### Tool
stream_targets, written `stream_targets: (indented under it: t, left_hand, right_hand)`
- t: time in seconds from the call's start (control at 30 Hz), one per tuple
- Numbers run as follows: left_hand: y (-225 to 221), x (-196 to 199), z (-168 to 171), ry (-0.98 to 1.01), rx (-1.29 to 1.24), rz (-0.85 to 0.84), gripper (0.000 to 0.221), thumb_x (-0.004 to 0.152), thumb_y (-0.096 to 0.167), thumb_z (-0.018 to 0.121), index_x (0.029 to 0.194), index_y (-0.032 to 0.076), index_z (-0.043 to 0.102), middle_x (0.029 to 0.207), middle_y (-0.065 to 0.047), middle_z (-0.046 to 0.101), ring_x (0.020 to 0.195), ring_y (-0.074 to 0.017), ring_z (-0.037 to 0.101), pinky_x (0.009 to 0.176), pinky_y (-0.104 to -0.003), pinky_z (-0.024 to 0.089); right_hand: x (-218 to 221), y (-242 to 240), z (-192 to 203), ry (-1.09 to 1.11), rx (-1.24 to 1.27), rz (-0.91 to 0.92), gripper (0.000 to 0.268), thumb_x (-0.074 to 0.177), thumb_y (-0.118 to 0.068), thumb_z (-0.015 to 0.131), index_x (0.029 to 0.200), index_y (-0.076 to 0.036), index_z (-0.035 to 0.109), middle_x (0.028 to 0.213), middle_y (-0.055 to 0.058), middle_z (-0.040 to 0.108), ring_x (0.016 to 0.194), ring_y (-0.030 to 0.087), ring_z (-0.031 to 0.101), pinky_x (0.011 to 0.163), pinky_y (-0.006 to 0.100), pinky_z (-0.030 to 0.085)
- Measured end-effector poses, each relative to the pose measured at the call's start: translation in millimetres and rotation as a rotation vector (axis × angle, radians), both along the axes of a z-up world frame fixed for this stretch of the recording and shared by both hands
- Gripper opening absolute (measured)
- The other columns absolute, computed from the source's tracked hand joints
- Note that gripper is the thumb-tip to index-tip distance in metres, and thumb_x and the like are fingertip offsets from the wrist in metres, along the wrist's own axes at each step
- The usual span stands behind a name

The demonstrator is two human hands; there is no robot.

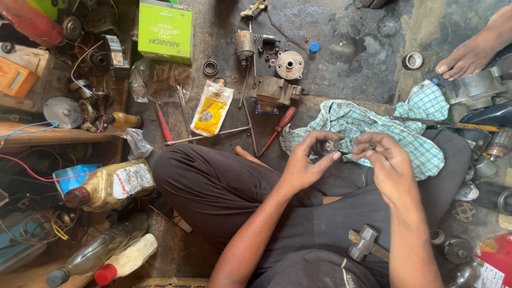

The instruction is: The person is repairing a mechanical part, likely a starter motor. They clean the part with a cloth, apply grease from a packet, and use a hammer to fit a small metal ring onto the part.

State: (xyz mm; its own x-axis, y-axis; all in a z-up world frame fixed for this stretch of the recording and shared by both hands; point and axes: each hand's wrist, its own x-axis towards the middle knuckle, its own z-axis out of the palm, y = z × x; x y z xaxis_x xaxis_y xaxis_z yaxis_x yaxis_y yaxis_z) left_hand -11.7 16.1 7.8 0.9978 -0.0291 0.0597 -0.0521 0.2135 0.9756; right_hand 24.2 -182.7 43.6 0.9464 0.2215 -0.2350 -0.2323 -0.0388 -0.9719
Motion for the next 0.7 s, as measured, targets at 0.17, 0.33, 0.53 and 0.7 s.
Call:
stream_targets:
  t: [0.17,0.33,0.53,0.7]
  left_hand:
    - [0.9,2.3,1.5,0.007,-0.001,0.022,0.037,0.095,0.015,0.077,0.126,0.003,0.063,0.127,-0.008,0.072,0.113,-0.0129,0.067,0.095,-0.029,0.055]
    - [-3.3,0.8,3.4,0.014,0.004,0.039,0.035,0.094,0.015,0.078,0.124,0.003,0.064,0.126,-0.007,0.074,0.11,-0.012,0.069,0.094,-0.028,0.056]
    - [-1.8,0.2,7.0,0.017,0.04,0.052,0.034,0.094,0.015,0.077,0.125,0.004,0.067,0.124,-0.007,0.075,0.111,-0.0125,0.069,0.096,-0.029,0.056]
    - [-0.3,1.9,7.6,0.013,0.057,0.063,0.034,0.094,0.016,0.078,0.126,0.005,0.069,0.124,-0.007,0.075,0.114,-0.0135,0.07,0.099,-0.03,0.056]
  right_hand:
    - [-15.2,9.6,22.5,-0.125,0.014,-0.073,0.033,0.095,0.012,0.055,0.127,0.003,0.058,0.138,0.015,0.057,0.124,0.027,0.066,0.104,0.039,0.054]
    - [-20.5,12.2,15.7,-0.147,0.236,-0.131,0.019,0.099,0.015,0.062,0.117,0.007,0.065,0.141,0.017,0.056,0.125,0.028,0.066,0.108,0.043,0.057]
    - [-20.7,9.1,9.5,-0.022,0.367,-0.251,0.022,0.1,0.012,0.066,0.121,0.008,0.068,0.115,0.02,0.07,0.106,0.027,0.07,0.097,0.039,0.059]
    - [-31.0,29.9,21.9,-0.629,-0.273,-0.154,0.019,0.098,0.011,0.075,0.115,0.003,0.069,0.113,0.018,0.072,0.104,0.025,0.073,0.093,0.034,0.061]
